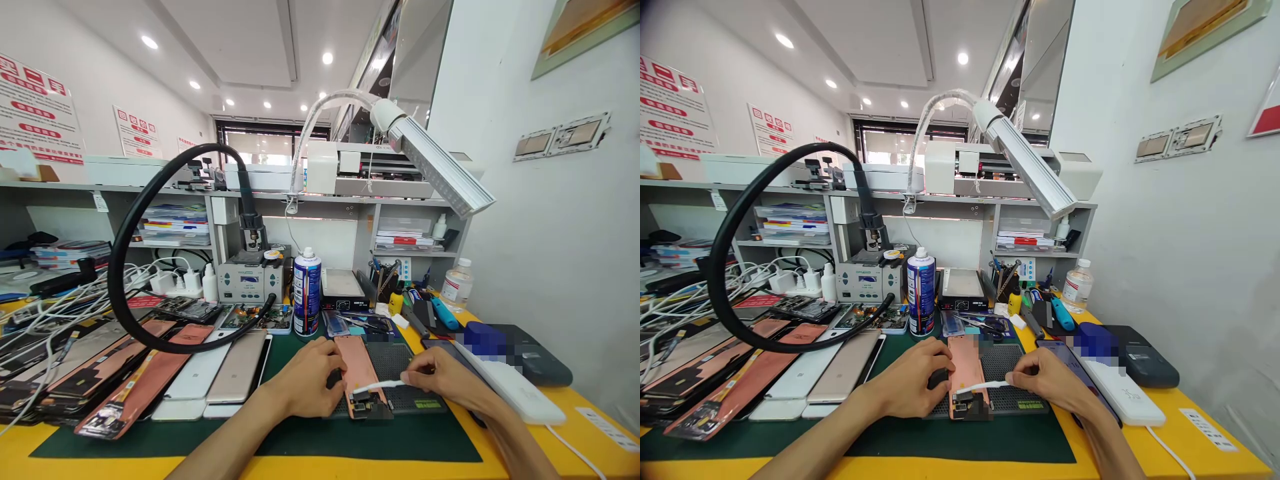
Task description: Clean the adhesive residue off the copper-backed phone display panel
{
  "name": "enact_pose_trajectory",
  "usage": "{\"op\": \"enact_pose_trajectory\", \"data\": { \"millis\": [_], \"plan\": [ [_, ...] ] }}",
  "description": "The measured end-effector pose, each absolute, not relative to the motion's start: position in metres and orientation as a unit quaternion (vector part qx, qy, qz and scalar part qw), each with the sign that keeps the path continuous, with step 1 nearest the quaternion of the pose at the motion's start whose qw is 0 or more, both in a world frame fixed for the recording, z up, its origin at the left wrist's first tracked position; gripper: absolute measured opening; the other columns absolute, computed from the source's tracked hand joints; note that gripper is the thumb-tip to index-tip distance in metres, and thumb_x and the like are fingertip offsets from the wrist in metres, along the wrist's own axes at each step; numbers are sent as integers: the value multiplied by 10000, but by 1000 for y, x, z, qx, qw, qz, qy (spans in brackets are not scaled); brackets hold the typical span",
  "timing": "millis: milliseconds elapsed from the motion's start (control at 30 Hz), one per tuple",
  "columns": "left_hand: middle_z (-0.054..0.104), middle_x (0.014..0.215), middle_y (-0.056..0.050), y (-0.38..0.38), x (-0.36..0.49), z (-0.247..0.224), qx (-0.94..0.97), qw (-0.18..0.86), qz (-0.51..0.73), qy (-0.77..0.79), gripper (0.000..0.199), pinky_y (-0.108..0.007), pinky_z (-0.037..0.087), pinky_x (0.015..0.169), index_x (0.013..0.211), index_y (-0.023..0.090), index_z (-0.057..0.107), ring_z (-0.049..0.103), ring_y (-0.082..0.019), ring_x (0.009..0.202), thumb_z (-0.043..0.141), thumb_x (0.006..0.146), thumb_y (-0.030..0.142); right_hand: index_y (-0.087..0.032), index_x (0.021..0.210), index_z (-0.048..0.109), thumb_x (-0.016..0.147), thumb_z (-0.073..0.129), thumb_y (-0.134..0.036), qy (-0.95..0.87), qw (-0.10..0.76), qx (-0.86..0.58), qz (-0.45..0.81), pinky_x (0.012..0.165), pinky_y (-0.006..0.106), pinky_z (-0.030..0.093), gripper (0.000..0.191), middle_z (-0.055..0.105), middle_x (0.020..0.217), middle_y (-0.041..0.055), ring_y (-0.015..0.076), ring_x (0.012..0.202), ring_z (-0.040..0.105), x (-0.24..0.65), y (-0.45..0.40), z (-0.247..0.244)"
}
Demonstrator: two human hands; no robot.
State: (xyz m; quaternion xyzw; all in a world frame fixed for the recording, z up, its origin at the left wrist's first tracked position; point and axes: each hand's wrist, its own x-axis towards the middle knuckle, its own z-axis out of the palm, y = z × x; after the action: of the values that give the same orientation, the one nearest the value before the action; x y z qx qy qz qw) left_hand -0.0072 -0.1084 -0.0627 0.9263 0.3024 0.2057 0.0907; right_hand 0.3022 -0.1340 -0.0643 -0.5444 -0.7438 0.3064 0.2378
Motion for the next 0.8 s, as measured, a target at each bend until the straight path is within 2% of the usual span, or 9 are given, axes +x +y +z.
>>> {"op": "enact_pose_trajectory", "data": {
  "millis": [300, 800],
  "plan": [
    [675, 1084, -82, -109, -8, -62, 930, 93, 206, 291, 232, -384, 494, 910, 1049, 209, 722, 598, -262, 1027, 596, 884, 314, -201, 605, 502, 841, 714, -525, -729, 252, -565, 292, 520, 265, 324, 454, 452, 553, -50, 135, 525, 464, 303, -131, -73],
    [677, 1083, -65, -109, -7, -60, 929, 92, 210, 290, 182, -375, 490, 896, 994, 216, 711, 602, -251, 1022, 590, 890, 303, -215, 587, 435, 864, 691, -489, -724, 252, -576, 283, 482, 251, 325, 466, 417, 529, -56, 131, 495, 463, 304, -130, -76]
  ]
}}
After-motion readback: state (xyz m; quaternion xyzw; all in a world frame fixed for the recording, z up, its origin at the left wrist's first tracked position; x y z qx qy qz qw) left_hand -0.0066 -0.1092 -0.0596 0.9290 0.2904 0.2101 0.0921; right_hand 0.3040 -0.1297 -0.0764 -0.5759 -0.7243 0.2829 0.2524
